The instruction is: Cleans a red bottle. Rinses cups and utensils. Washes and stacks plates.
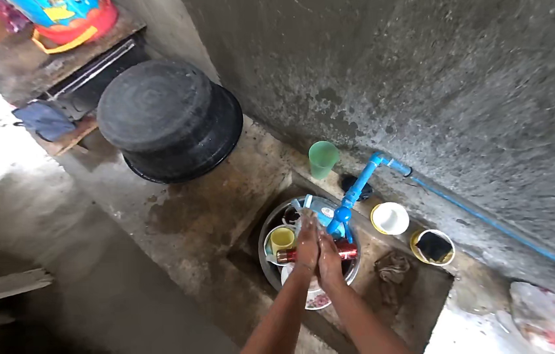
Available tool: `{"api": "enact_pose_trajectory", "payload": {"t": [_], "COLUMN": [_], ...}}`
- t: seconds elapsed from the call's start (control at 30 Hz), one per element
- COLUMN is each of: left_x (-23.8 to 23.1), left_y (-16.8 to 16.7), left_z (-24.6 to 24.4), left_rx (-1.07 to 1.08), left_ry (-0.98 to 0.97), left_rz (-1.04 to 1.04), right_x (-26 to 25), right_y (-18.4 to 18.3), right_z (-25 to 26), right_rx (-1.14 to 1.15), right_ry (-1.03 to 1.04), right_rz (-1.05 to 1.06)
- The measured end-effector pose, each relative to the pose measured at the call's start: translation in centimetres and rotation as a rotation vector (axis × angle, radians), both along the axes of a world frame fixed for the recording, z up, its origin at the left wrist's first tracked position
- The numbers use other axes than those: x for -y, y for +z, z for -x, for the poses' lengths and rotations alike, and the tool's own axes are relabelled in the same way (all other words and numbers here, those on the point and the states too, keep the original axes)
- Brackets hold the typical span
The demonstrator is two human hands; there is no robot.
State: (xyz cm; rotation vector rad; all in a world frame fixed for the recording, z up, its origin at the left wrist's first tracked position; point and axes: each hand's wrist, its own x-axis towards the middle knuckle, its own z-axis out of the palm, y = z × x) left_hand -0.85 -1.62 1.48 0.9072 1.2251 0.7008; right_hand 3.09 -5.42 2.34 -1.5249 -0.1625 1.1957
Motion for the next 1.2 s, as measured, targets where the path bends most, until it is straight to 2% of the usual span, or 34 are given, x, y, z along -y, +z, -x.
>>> {"api": "enact_pose_trajectory", "payload": {"t": [0.1,0.17,0.27,0.37,0.47,0.53,0.57,0.63,0.7,0.8,0.9,1.03,1.1,1.2], "left_x": [2.9,2.0,-1.0,-1.7,-0.9,-0.7,-0.5,0.2,0.7,0.8,0.3,-0.7,-1.2,-1.4], "left_y": [-0.6,-0.8,-1.0,-1.3,-1.0,0.0,0.4,0.3,-0.6,-1.3,-1.3,-0.3,-0.1,0.3], "left_z": [-0.9,-0.4,0.1,-0.7,-2.8,-4.0,-4.5,-5.3,-5.9,-5.7,-4.3,-2.3,-1.6,-0.4], "left_rx": [0.023,0.065,-0.020,-0.098,0.104,0.288,0.360,0.395,0.336,0.286,0.277,0.458,0.467,0.487], "left_ry": [0.006,-0.009,0.111,0.157,0.312,0.382,0.355,0.170,0.018,-0.047,0.011,0.159,0.194,0.161], "left_rz": [-0.042,-0.063,0.067,0.201,0.416,0.518,0.536,0.512,0.485,0.477,0.464,0.498,0.504,0.438], "right_x": [-1.5,-1.1,1.4,2.4,1.7,0.9,0.7,0.8,1.4,2.3,2.3,2.2,2.8,4.4], "right_y": [-1.5,-1.3,-0.7,-0.7,-0.7,-0.4,-0.3,0.2,1.1,1.4,0.5,-0.8,-1.2,-2.0], "right_z": [-2.3,-1.6,-0.6,-3.5,-7.5,-10.0,-10.7,-10.5,-8.9,-9.7,-13.2,-17.2,-18.2,-18.2], "right_rx": [0.035,-0.026,-0.028,0.084,0.164,0.092,0.042,0.008,0.076,0.223,0.168,-0.019,-0.017,0.120], "right_ry": [-0.005,-0.029,0.052,0.086,-0.086,-0.259,-0.332,-0.363,-0.260,-0.156,-0.339,-0.568,-0.531,-0.348], "right_rz": [0.008,-0.021,-0.047,-0.037,0.041,0.063,0.052,0.006,-0.076,-0.127,-0.036,-0.029,-0.027,0.078]}}
